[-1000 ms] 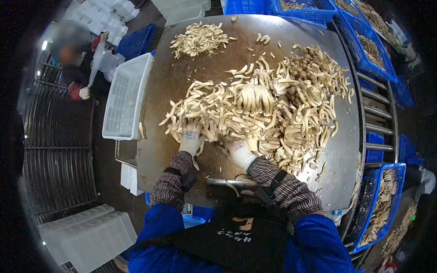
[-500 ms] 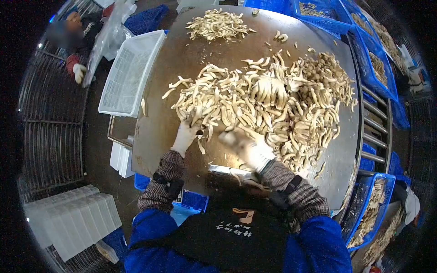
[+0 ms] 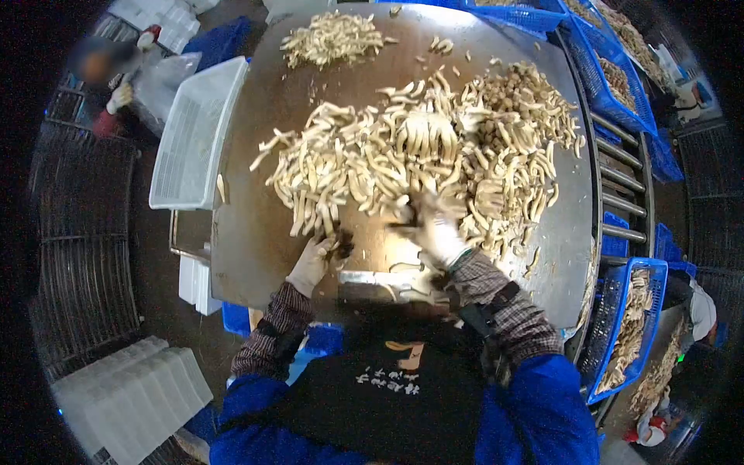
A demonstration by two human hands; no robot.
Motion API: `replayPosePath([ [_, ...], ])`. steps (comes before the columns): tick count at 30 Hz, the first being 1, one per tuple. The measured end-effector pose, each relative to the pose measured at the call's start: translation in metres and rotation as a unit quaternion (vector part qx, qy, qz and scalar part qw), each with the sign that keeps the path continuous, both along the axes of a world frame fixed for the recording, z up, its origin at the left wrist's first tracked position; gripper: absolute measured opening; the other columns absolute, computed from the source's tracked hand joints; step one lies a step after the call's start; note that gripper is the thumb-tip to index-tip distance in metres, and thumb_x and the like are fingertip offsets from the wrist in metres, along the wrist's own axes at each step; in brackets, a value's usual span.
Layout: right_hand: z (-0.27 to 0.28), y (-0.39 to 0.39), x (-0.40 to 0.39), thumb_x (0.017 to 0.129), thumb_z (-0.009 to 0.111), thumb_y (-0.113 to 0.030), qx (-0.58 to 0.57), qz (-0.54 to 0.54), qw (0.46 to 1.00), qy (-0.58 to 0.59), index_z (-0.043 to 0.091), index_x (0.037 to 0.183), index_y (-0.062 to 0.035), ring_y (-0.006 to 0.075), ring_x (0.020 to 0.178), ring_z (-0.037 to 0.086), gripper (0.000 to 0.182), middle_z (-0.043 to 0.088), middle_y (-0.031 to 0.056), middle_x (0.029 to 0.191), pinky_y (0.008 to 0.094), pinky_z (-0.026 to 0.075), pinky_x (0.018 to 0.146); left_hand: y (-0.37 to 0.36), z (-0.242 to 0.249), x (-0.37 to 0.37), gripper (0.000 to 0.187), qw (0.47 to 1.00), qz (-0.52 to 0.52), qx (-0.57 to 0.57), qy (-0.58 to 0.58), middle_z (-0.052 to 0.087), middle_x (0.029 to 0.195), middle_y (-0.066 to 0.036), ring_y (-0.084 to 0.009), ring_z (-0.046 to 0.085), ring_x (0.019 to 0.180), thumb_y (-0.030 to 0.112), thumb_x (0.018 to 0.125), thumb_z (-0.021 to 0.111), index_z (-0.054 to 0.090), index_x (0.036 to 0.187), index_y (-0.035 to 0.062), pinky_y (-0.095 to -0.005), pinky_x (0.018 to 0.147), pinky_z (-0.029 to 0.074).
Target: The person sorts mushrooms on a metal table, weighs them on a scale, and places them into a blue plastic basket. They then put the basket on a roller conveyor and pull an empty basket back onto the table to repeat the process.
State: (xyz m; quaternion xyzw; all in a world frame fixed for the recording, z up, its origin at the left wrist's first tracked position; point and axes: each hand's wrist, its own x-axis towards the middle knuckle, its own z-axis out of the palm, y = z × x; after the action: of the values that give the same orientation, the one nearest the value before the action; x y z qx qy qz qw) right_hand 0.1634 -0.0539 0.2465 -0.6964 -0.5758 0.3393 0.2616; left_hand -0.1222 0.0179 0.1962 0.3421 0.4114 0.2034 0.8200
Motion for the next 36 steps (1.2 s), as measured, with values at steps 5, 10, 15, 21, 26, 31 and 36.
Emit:
replayPosePath([
  [5, -0.062, -0.016, 0.056, 0.079, 0.066, -0.011, 0.005, 0.118, 0.888, -0.445, 0.044, 0.132, -0.0027, 0.0324, 0.097, 0.061, 0.059, 0.058, 0.0177, 0.106, 0.0425, 0.051, 0.077, -0.030, -0.023, 0.038, 0.066, 0.972, -0.049, -0.086, -0.215, 0.042, 0.143, -0.016, -0.0280, 0.053, 0.120, 0.027, 0.096, 0.057, 0.023, 0.149, 0.0072, -0.0388, 0.097, 0.048],
  [10, -0.044, 0.027, 0.005, 0.086, 0.069, -0.024, -0.017, 0.027, 0.986, 0.162, 0.044, 0.135, 0.0022, 0.0315, 0.109, 0.061, 0.061, 0.061, 0.0229, 0.117, 0.0366, 0.049, 0.093, -0.016, 0.004, 0.107, 0.085, 0.991, -0.042, 0.124, 0.041, 0.042, 0.141, -0.021, -0.0268, 0.050, 0.122, 0.039, 0.093, 0.062, 0.015, 0.150, -0.0031, -0.0341, 0.100, 0.045],
  [15, -0.039, 0.039, -0.003, 0.091, 0.065, -0.020, -0.073, 0.032, 0.975, 0.209, 0.046, 0.135, 0.0006, 0.0272, 0.111, 0.059, 0.053, 0.063, 0.0209, 0.119, 0.0354, 0.045, 0.096, 0.018, -0.031, 0.109, 0.063, 0.989, 0.022, 0.118, -0.084, 0.056, 0.125, -0.014, -0.0210, 0.057, 0.112, 0.023, 0.091, 0.065, 0.035, 0.138, -0.0069, -0.0283, 0.093, 0.049],
  [21, -0.064, 0.042, -0.014, 0.083, 0.071, -0.029, -0.056, 0.036, 0.995, 0.069, 0.055, 0.128, -0.0019, 0.0297, 0.102, 0.063, 0.055, 0.065, 0.0205, 0.110, 0.0354, 0.049, 0.091, 0.015, -0.018, 0.095, 0.057, 0.995, 0.027, 0.035, -0.095, 0.058, 0.115, -0.009, -0.0154, 0.058, 0.097, 0.010, 0.083, 0.071, 0.045, 0.132, -0.0024, -0.0229, 0.086, 0.048],
  [26, -0.033, 0.041, -0.017, 0.088, 0.069, -0.015, -0.080, 0.000, 0.931, 0.357, 0.034, 0.144, 0.0010, 0.0203, 0.108, 0.059, 0.068, 0.055, 0.0191, 0.131, 0.0287, 0.049, 0.093, 0.032, -0.015, 0.080, 0.046, 0.990, 0.102, 0.100, -0.001, 0.061, 0.107, -0.013, -0.0216, 0.061, 0.102, 0.014, 0.084, 0.064, 0.050, 0.121, -0.0103, -0.0282, 0.089, 0.053],
  [31, 0.003, -0.032, -0.007, 0.085, 0.070, -0.033, -0.059, 0.095, 0.969, -0.218, 0.028, 0.145, 0.0022, 0.0315, 0.121, 0.051, 0.081, 0.044, 0.0275, 0.136, 0.0425, 0.043, 0.100, 0.041, -0.029, 0.050, 0.040, 0.982, 0.085, 0.155, 0.064, 0.059, 0.086, -0.004, -0.0132, 0.058, 0.075, 0.034, 0.101, 0.048, 0.056, 0.112, -0.0027, -0.0266, 0.068, 0.050],
  [36, -0.058, -0.092, 0.002, 0.092, 0.058, -0.038, -0.200, 0.203, 0.917, -0.281, 0.044, 0.134, -0.0001, 0.0355, 0.100, 0.062, 0.058, 0.058, 0.0234, 0.122, 0.0442, 0.051, 0.086, 0.044, -0.056, 0.047, 0.027, 0.972, 0.082, 0.184, 0.125, 0.056, 0.086, -0.005, -0.0120, 0.055, 0.076, 0.022, 0.099, 0.052, 0.055, 0.111, -0.0021, -0.0257, 0.068, 0.047],
])
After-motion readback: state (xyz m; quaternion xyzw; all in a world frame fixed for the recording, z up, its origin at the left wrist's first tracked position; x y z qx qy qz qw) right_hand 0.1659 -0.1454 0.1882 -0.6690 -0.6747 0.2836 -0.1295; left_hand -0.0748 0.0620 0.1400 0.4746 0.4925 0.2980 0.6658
